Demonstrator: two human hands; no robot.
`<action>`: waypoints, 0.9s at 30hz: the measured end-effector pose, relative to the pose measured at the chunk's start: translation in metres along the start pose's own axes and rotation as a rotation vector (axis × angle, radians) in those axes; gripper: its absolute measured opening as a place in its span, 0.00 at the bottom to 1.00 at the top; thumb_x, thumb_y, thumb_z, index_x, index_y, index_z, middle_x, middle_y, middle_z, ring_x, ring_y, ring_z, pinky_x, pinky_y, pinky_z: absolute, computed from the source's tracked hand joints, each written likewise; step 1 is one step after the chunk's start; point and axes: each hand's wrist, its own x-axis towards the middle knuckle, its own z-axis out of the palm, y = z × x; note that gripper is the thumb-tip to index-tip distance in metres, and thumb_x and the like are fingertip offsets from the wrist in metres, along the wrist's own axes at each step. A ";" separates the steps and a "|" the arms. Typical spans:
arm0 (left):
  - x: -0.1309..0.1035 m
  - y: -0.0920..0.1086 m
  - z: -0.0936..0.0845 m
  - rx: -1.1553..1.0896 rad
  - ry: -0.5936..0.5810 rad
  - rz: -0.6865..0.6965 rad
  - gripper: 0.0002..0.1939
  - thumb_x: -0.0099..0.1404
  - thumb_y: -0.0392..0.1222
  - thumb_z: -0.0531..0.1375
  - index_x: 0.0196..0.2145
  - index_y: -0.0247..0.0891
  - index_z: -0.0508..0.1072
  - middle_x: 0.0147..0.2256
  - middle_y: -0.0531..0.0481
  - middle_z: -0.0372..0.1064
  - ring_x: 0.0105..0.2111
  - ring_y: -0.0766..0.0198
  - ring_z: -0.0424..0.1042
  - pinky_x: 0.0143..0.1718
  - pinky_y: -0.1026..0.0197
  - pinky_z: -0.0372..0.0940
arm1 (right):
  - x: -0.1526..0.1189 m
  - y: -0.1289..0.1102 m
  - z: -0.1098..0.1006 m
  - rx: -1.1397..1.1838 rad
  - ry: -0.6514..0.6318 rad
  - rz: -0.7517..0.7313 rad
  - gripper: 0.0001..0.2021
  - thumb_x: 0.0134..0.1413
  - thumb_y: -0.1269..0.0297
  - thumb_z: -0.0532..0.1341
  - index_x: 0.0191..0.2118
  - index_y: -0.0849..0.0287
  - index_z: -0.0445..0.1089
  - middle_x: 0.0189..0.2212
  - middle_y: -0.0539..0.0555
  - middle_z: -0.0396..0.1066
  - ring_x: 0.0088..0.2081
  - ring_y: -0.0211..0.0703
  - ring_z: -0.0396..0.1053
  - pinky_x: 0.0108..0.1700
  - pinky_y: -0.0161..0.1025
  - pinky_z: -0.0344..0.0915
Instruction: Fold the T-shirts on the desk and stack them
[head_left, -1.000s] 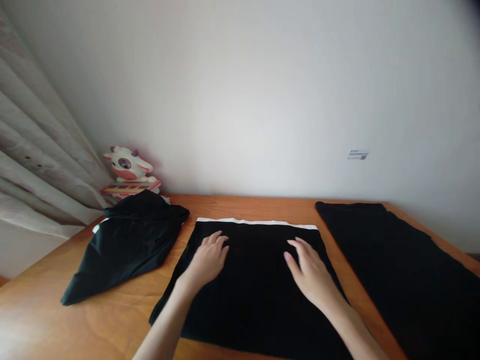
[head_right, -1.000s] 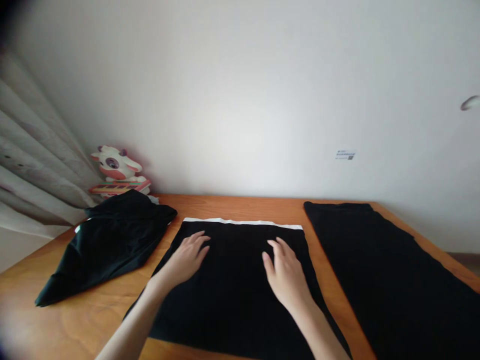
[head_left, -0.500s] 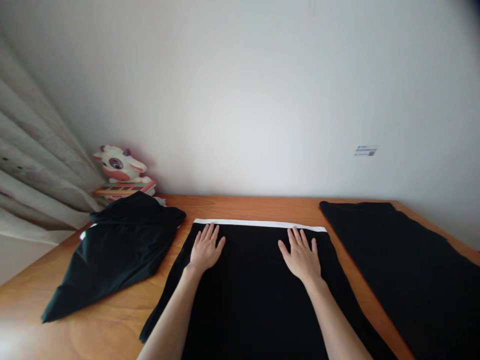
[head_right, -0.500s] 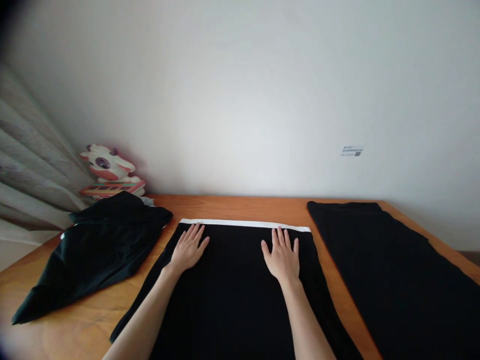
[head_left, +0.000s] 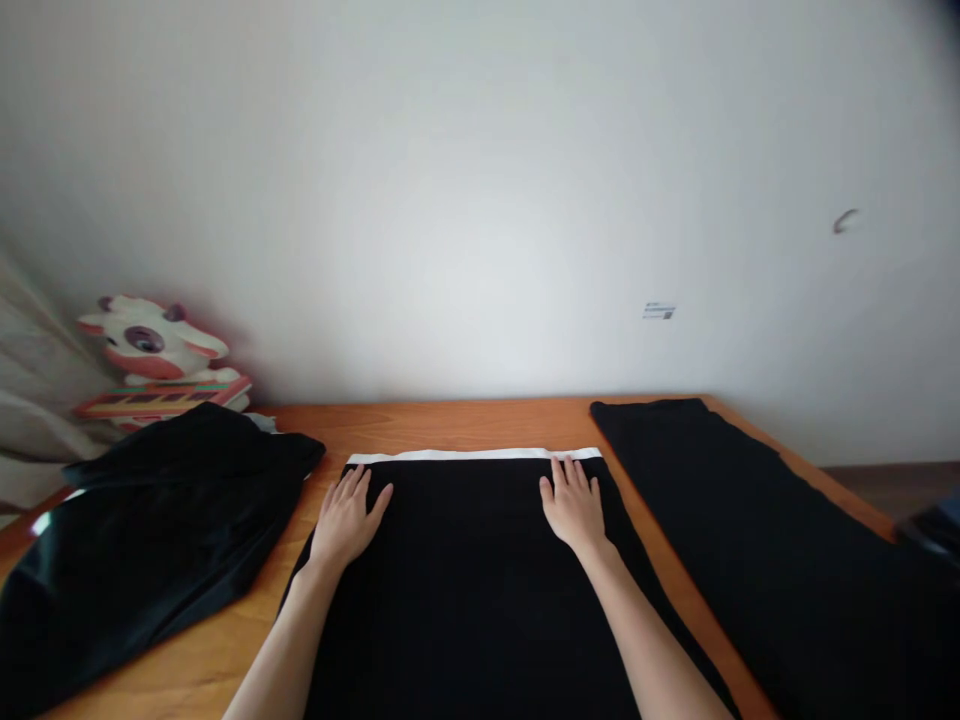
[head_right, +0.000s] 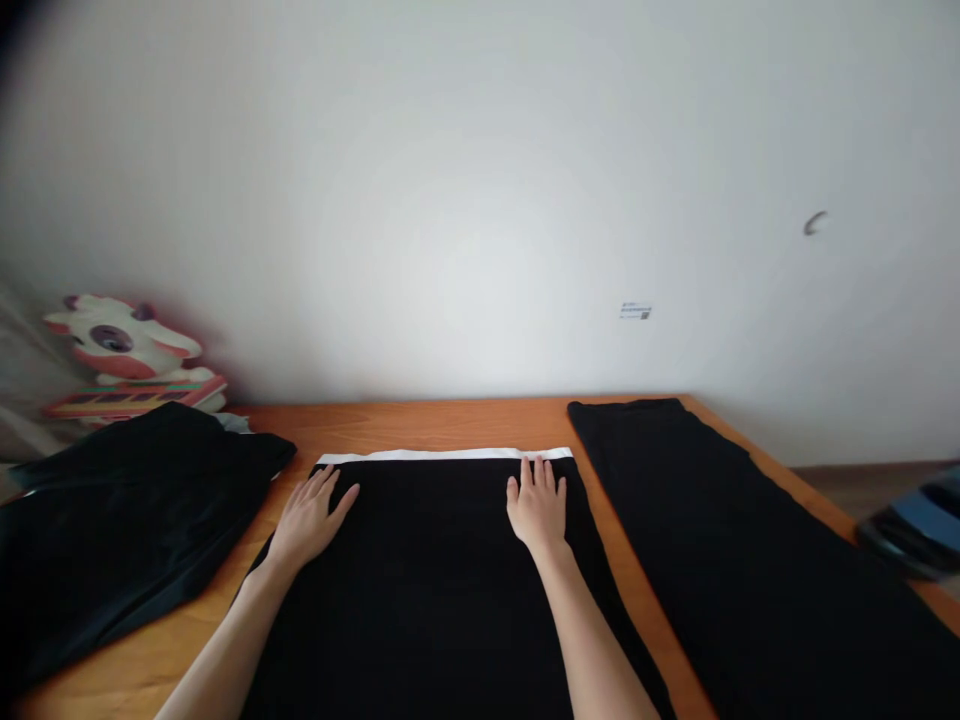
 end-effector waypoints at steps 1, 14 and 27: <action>0.000 -0.001 0.001 -0.003 -0.020 0.015 0.33 0.71 0.57 0.49 0.59 0.27 0.71 0.64 0.33 0.64 0.66 0.44 0.61 0.68 0.42 0.53 | -0.003 0.003 -0.002 -0.004 0.008 -0.024 0.29 0.71 0.57 0.43 0.72 0.64 0.53 0.72 0.65 0.49 0.72 0.57 0.48 0.68 0.58 0.47; -0.006 0.024 -0.020 -0.048 -0.082 0.063 0.30 0.68 0.59 0.50 0.53 0.35 0.77 0.56 0.37 0.71 0.56 0.44 0.70 0.59 0.45 0.64 | -0.073 0.070 -0.019 0.078 0.211 -0.149 0.22 0.68 0.54 0.54 0.60 0.58 0.69 0.60 0.63 0.70 0.56 0.59 0.69 0.53 0.54 0.65; 0.003 0.070 -0.020 -0.126 -0.156 -0.107 0.25 0.70 0.55 0.48 0.53 0.40 0.75 0.55 0.38 0.70 0.55 0.42 0.69 0.52 0.42 0.66 | -0.074 0.102 -0.001 0.268 0.407 -0.093 0.16 0.64 0.55 0.57 0.52 0.53 0.73 0.55 0.59 0.72 0.56 0.54 0.70 0.54 0.52 0.66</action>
